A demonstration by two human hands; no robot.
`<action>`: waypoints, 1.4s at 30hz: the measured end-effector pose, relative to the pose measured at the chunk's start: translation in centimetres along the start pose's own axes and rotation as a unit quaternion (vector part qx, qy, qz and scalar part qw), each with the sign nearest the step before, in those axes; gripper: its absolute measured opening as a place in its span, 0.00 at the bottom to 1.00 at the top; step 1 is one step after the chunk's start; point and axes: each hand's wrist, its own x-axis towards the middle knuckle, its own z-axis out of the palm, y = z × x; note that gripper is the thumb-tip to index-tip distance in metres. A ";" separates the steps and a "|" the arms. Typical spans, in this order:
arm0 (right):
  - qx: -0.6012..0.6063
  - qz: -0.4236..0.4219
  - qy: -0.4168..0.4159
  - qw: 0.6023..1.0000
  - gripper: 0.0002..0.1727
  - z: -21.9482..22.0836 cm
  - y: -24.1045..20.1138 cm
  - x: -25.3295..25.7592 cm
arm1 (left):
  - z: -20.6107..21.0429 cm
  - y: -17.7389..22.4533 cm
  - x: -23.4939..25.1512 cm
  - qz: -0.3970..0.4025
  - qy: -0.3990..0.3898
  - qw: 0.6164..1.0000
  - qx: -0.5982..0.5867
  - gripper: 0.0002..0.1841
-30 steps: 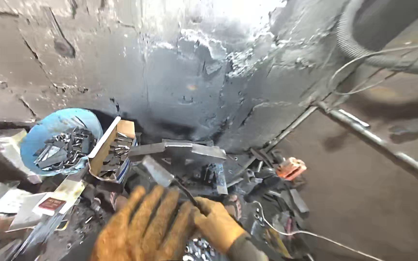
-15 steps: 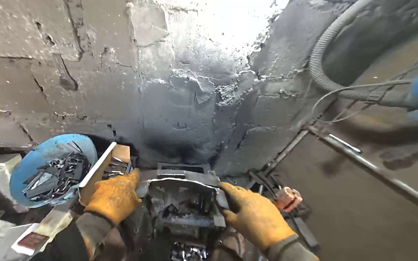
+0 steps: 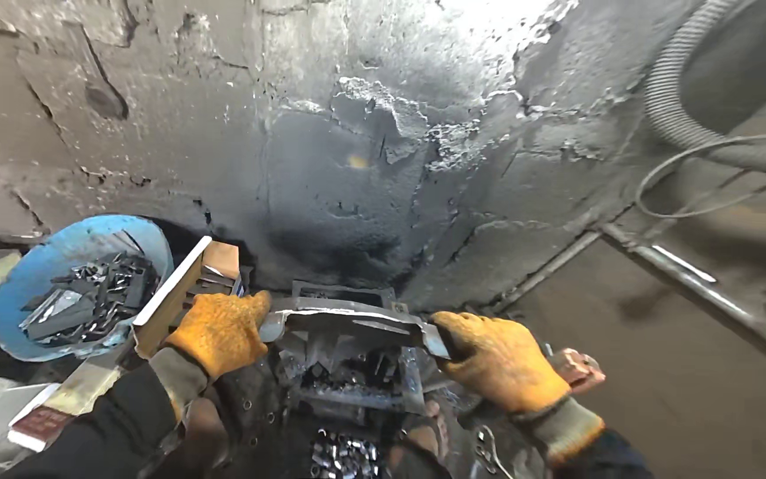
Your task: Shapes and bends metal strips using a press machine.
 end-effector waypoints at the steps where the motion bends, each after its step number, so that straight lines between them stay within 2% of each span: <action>1: 0.007 0.017 -0.021 1.000 0.21 -0.4 -0.3 -0.1 | 0.1 0.0 -0.3 -0.002 0.003 1.000 -0.005 0.27; 6: 0.051 0.076 -0.120 0.989 0.20 -1.2 -3.2 1.0 | 0.7 -1.8 -3.0 -0.020 0.087 0.996 -0.013 0.24; 11: 0.059 0.021 -0.090 0.994 0.18 0.1 -3.2 3.3 | -0.9 -3.0 -1.9 -0.042 0.011 0.999 0.012 0.23; 13: 0.057 0.040 -0.103 0.992 0.19 -0.3 -3.5 2.4 | -0.1 -2.6 -2.5 -0.043 0.017 0.999 0.011 0.23; 14: 0.059 0.047 -0.085 0.994 0.19 -0.5 -3.6 2.1 | 0.0 -2.4 -3.1 -0.045 0.044 0.998 0.006 0.24; 16: 0.055 0.035 0.014 0.998 0.24 -0.5 -3.1 1.8 | 0.2 -2.3 -3.6 -0.040 0.142 0.989 -0.004 0.29; 17: 0.055 0.033 0.042 0.997 0.29 -0.4 -3.0 1.5 | 0.8 -2.2 -3.6 -0.031 0.194 0.981 -0.007 0.36; 18: 0.055 0.036 0.037 0.997 0.34 -0.3 -3.0 1.2 | 1.6 -2.1 -3.4 -0.025 0.210 0.977 -0.015 0.44; 19: 0.056 0.039 0.013 0.998 0.40 0.0 -3.0 1.0 | 2.1 -2.0 -3.0 -0.022 0.193 0.981 -0.028 0.52; 21: 0.063 0.020 -0.052 0.996 0.50 1.4 -2.8 0.6 | 2.9 -1.7 -2.0 -0.025 0.102 0.993 -0.056 0.62; 22: 0.075 0.007 -0.080 0.994 0.52 2.4 -2.8 0.1 | 3.2 -1.6 -1.8 -0.037 0.058 0.995 -0.069 0.62; 24: 0.099 -0.001 -0.088 0.991 0.49 3.7 -3.1 -0.7 | 3.6 -1.3 -1.7 -0.055 0.035 0.994 -0.085 0.53; 27: 0.097 -0.006 -0.076 0.992 0.41 4.1 -3.9 -1.0 | 4.0 -2.1 -1.9 -0.049 0.039 0.994 -0.088 0.45; 30: 0.075 -0.032 -0.071 0.994 0.36 3.9 -4.6 -0.7 | 5.6 -4.2 -1.9 -0.047 0.092 0.984 -0.148 0.36; 33: 0.074 -0.036 -0.020 0.996 0.31 4.7 -3.8 -1.1 | 6.1 -3.0 -2.4 -0.063 0.094 0.979 -0.171 0.38; 36: 0.067 -0.028 0.011 0.997 0.29 5.2 -3.6 -1.0 | 5.1 -1.9 -2.7 -0.094 0.067 0.987 -0.114 0.40; 38: 0.050 -0.028 0.020 0.998 0.29 4.1 -3.6 -0.3 | 4.9 -2.1 -2.6 -0.092 0.095 0.988 -0.074 0.43; 39: 0.047 -0.023 0.012 0.999 0.31 3.2 -3.7 0.2 | 5.0 -2.5 -2.4 -0.080 0.136 0.986 -0.060 0.48; 41: 0.047 0.001 -0.026 0.999 0.46 2.0 -3.9 1.5 | 4.7 -2.8 -1.6 -0.042 0.205 0.977 -0.046 0.64; 42: 0.048 0.008 -0.046 0.998 0.53 2.2 -4.2 2.1 | 4.7 -2.6 -1.1 -0.016 0.223 0.973 -0.050 0.67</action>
